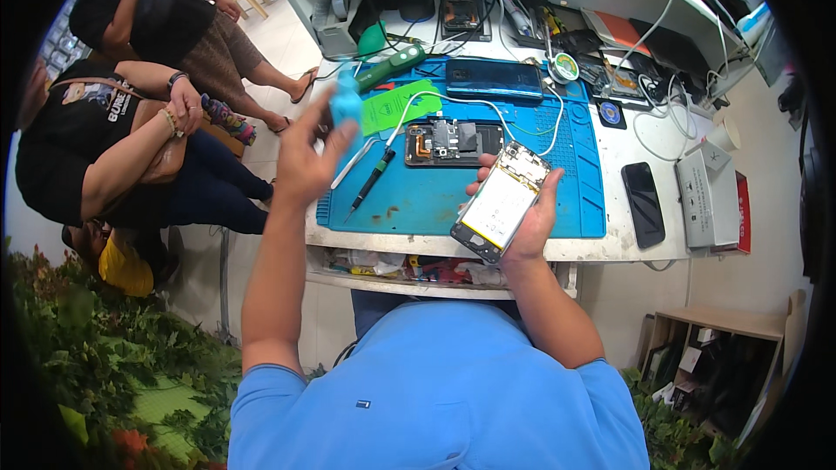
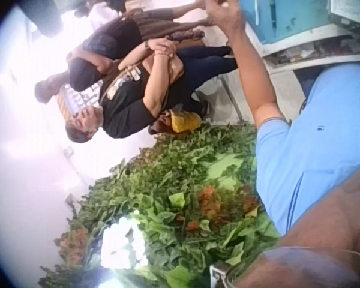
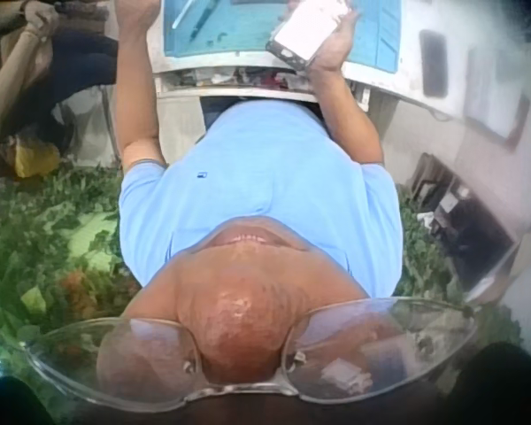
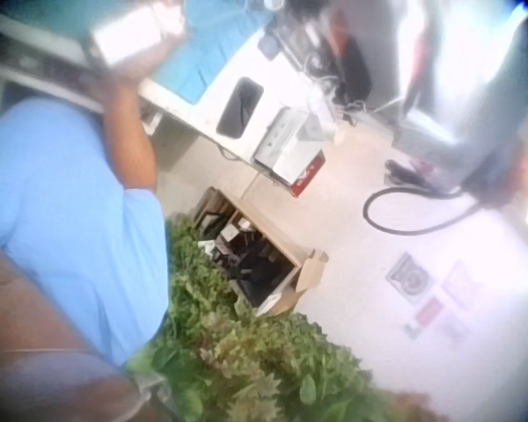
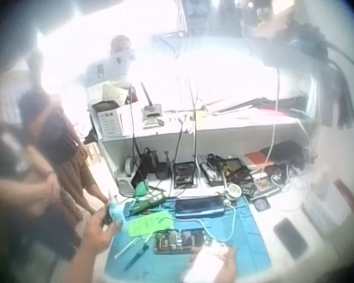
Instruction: The person disassembles a smartphone on a workbench, using a screwdriver to remove screws and a plastic pry tool to separate the battery. They carefully disconnect the battery connector and remove the battery pack from the device chassis.
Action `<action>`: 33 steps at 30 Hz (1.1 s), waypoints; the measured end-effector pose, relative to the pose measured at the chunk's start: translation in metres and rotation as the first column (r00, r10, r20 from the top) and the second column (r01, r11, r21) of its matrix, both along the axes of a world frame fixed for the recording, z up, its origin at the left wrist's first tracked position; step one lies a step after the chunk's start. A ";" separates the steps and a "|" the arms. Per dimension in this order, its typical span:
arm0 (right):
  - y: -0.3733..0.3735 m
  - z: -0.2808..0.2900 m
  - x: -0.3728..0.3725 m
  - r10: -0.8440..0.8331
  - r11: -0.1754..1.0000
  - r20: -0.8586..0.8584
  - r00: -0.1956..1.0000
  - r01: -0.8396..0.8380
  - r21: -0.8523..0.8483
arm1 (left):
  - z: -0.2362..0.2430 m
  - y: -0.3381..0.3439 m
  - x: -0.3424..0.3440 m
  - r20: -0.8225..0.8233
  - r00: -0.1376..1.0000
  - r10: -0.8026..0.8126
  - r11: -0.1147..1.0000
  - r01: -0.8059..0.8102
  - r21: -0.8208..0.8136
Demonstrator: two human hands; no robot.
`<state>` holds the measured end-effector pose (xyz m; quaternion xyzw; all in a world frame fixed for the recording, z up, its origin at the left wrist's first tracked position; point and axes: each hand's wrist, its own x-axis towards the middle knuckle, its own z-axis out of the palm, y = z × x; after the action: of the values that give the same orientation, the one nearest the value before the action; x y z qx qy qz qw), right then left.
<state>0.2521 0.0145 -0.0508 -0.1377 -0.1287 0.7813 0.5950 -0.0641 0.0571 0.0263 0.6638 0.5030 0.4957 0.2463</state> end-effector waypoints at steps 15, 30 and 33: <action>0.009 -0.004 -0.005 0.079 0.997 0.048 0.996 -0.078 -0.028 | -0.070 0.190 -0.142 -0.504 0.759 0.412 0.910 -0.368 0.190; -0.002 0.002 -0.010 -0.034 0.999 0.175 0.984 0.026 0.048 | 0.054 -0.001 0.132 -0.647 0.487 -0.586 0.795 0.192 -0.575; -0.002 0.000 -0.012 0.009 0.999 0.179 0.984 -0.018 0.047 | 0.053 0.010 0.127 -0.630 0.421 -0.653 0.750 0.248 -0.613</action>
<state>0.2406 0.0121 -0.0509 -0.1921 -0.2014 0.7663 0.5790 0.0634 0.0674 0.0792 0.8542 0.4479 -0.0816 0.2512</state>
